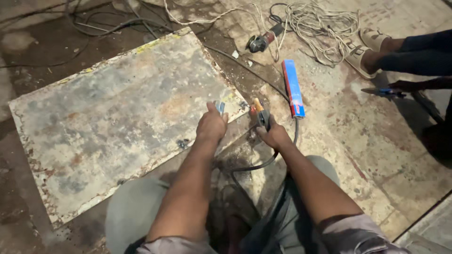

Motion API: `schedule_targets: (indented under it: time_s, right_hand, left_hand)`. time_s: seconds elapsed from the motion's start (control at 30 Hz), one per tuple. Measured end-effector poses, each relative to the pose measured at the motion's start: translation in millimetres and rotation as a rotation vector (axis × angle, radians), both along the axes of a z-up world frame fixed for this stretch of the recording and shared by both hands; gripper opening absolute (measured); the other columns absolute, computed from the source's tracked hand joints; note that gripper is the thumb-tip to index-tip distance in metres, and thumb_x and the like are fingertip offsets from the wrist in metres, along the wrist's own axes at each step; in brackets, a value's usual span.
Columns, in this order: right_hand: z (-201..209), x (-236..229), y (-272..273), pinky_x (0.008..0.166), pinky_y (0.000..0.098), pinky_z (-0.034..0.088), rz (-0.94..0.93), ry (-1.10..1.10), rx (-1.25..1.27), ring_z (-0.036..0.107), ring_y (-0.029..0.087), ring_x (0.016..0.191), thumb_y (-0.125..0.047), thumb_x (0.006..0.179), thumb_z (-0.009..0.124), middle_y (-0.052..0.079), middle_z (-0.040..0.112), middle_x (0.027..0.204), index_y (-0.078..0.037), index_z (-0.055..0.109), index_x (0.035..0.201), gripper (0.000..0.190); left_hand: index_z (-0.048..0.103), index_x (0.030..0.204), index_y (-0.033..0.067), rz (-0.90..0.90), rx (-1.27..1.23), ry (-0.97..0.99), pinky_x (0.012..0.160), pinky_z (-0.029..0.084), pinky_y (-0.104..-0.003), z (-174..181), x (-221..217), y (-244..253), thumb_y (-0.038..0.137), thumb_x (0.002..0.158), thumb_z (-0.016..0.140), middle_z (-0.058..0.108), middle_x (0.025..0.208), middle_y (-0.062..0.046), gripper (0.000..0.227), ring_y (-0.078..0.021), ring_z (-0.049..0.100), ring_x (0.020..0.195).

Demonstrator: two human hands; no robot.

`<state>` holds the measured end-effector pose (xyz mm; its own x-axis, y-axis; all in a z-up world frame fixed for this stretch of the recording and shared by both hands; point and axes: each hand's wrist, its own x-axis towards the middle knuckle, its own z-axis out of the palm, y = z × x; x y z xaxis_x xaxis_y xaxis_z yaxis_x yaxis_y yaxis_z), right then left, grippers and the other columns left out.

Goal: The person welds a metal plate using a handheld welding torch, creating bright sparks and molten metal along the edges. The person repeatedly strikes the torch against the plate to initiate the arc and continues welding along different sections of the plate.

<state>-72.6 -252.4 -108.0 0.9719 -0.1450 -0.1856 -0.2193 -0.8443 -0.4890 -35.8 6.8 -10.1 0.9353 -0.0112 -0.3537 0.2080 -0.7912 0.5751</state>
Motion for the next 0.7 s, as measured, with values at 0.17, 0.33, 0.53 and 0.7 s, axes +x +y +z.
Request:
schedule_targets:
  time_s: [0.17, 0.33, 0.53, 0.7]
  right_hand:
    - [17, -22, 17, 0.091, 0.0485, 0.053, -0.056, 0.005, 0.025, 0.068, 0.045, 0.105, -0.049, 0.081, 0.074, 0.032, 0.069, 0.110, -0.002, 0.038, 0.153, 0.093]
    - [36, -29, 25, 0.092, 0.0455, 0.056, -0.200, -0.239, 0.097, 0.072, 0.039, 0.105, -0.046, 0.081, 0.075, 0.025, 0.073, 0.112, -0.007, 0.056, 0.144, 0.077]
    - [43, -28, 28, 0.088, 0.0455, 0.056, -0.061, -0.268, 0.016, 0.073, 0.038, 0.101, -0.044, 0.080, 0.080, 0.026, 0.073, 0.108, -0.003, 0.059, 0.139, 0.076]
    - [52, -32, 31, 0.089, 0.0452, 0.055, -0.157, -0.126, -0.030, 0.072, 0.037, 0.102, -0.042, 0.079, 0.076, 0.025, 0.073, 0.109, -0.010, 0.056, 0.146, 0.077]
  left_hand:
    - [0.032, 0.150, 0.0011, -0.067, 0.019, -0.034, 0.096, 0.053, -0.052, -5, -19, -12, 0.045, 0.099, 0.056, 0.068, 0.116, -0.029, 0.072, -0.0450, 0.067, 0.110]
    - [0.034, 0.146, -0.0006, -0.066, -0.003, -0.083, 0.092, 0.054, -0.052, 0, -13, -14, 0.043, 0.097, 0.061, 0.069, 0.112, -0.029, 0.071, -0.0453, 0.068, 0.106]
    - [0.036, 0.144, -0.0001, -0.002, -0.055, -0.040, 0.093, 0.053, -0.053, 1, -3, -16, 0.042, 0.096, 0.063, 0.068, 0.113, -0.030, 0.069, -0.0455, 0.067, 0.108]
    - [0.032, 0.146, -0.0064, -0.039, -0.075, -0.110, 0.092, 0.053, -0.052, -15, 7, -19, 0.043, 0.097, 0.061, 0.067, 0.113, -0.032, 0.075, -0.0458, 0.067, 0.106]
